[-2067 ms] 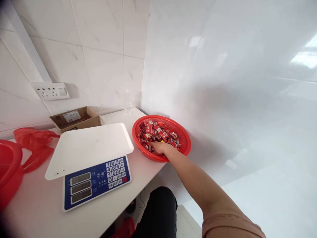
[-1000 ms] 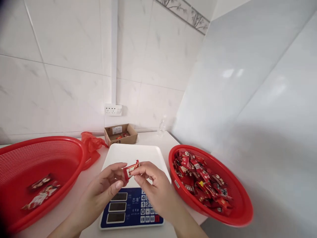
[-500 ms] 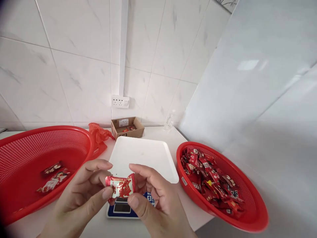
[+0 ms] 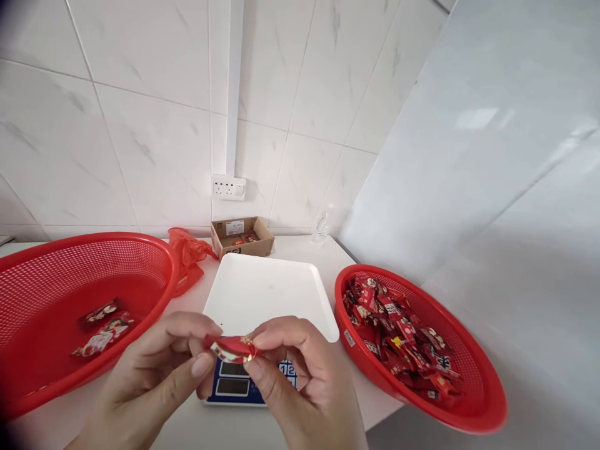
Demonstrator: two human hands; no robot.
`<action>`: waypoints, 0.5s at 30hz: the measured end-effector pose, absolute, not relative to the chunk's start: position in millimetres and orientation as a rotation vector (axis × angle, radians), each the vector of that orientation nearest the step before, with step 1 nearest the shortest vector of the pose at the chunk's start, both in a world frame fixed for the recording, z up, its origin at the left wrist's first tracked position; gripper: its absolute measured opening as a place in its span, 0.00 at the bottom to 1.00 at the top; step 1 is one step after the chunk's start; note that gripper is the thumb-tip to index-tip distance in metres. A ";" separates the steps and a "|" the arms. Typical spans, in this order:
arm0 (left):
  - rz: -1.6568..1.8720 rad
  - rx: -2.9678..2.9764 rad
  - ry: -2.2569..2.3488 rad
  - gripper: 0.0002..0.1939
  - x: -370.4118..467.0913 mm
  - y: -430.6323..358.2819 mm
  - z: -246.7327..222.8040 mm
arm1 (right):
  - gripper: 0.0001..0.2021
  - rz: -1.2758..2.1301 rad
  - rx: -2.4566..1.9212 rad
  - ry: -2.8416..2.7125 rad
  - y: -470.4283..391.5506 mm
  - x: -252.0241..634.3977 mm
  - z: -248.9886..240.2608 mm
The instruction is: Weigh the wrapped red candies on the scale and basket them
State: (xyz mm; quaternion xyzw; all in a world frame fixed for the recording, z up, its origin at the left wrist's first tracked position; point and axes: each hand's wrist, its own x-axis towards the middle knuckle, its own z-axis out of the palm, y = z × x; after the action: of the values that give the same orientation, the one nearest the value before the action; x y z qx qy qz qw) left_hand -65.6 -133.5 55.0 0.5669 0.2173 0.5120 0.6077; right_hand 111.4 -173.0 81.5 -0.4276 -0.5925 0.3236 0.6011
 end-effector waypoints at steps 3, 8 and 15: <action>1.143 1.317 0.390 0.07 -67.1 -134.0 55.7 | 0.12 0.525 -0.947 -1.566 -175.5 114.9 82.5; 1.047 1.286 0.239 0.15 -69.3 -136.4 56.6 | 0.14 0.258 -0.978 -1.619 -180.2 115.5 78.0; 1.070 1.211 0.355 0.05 -65.9 -137.7 59.3 | 0.11 0.384 -0.946 -1.535 -185.0 108.2 73.1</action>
State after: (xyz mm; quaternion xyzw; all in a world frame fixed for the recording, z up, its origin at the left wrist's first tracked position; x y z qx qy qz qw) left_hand -65.9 -137.7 59.3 0.5387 0.1579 0.4762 0.6768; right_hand 108.2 -185.0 73.1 -0.4088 -0.6633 0.1659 0.6044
